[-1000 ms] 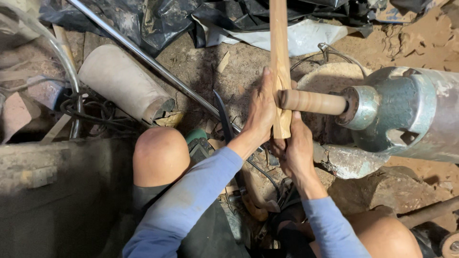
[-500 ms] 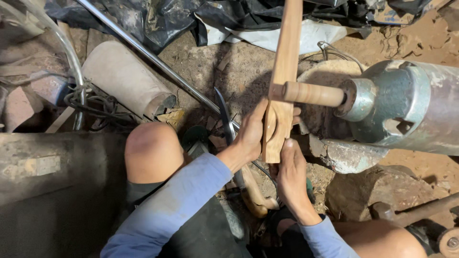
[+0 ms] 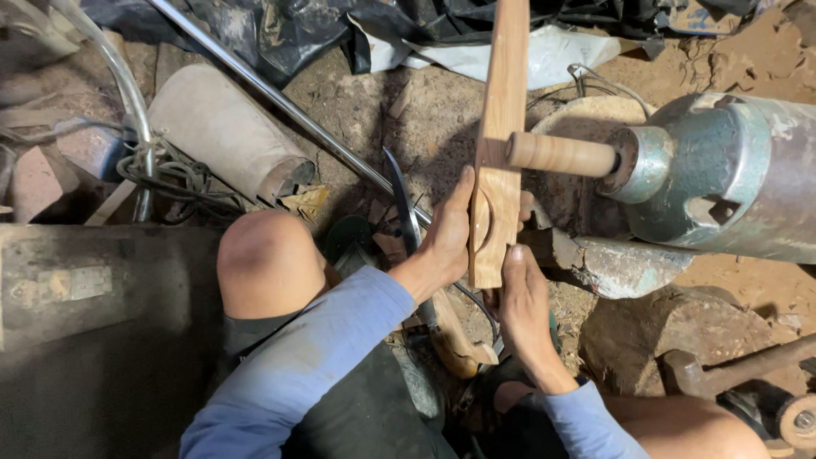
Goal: The person shapes a wooden piece mounted on a rotating lathe using a hand tool, then smooths the finished piece with an angle grinder. The person holds the tool against the spinning wood to carve and refine its surface, then switches to a power tool for final smoothing.
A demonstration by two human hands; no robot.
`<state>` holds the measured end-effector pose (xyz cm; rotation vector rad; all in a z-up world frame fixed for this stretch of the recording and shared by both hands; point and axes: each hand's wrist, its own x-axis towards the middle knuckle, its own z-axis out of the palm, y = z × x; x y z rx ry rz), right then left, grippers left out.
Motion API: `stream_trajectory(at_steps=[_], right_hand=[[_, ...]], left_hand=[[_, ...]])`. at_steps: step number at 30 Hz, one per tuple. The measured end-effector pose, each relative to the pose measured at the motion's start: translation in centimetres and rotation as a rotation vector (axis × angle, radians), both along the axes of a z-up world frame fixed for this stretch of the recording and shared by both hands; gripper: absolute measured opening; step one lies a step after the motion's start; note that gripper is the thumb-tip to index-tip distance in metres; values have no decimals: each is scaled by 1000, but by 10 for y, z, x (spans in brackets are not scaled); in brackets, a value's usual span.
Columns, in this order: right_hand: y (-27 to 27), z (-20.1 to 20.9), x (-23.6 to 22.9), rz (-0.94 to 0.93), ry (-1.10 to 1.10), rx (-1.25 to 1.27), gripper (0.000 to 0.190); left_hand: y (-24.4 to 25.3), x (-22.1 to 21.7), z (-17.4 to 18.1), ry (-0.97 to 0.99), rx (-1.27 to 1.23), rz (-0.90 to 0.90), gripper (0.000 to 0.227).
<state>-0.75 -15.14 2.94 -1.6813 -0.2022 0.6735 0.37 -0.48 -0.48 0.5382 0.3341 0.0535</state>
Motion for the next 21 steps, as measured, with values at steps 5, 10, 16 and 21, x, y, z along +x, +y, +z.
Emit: stream_trajectory(at_steps=[5,10,16,21], right_hand=[[4,9,7,59,180,186,46],[7,10,12,65,243,251,47],[11,7,22,5,400,173,48],[13,10,19,16,533,262,44]], left_hand=[[2,4,0,88,42,32,67],[6,5,7,79,-3,76,65],[12,3,15,38,122,180,46],[9,7,11,110,236,197,49]])
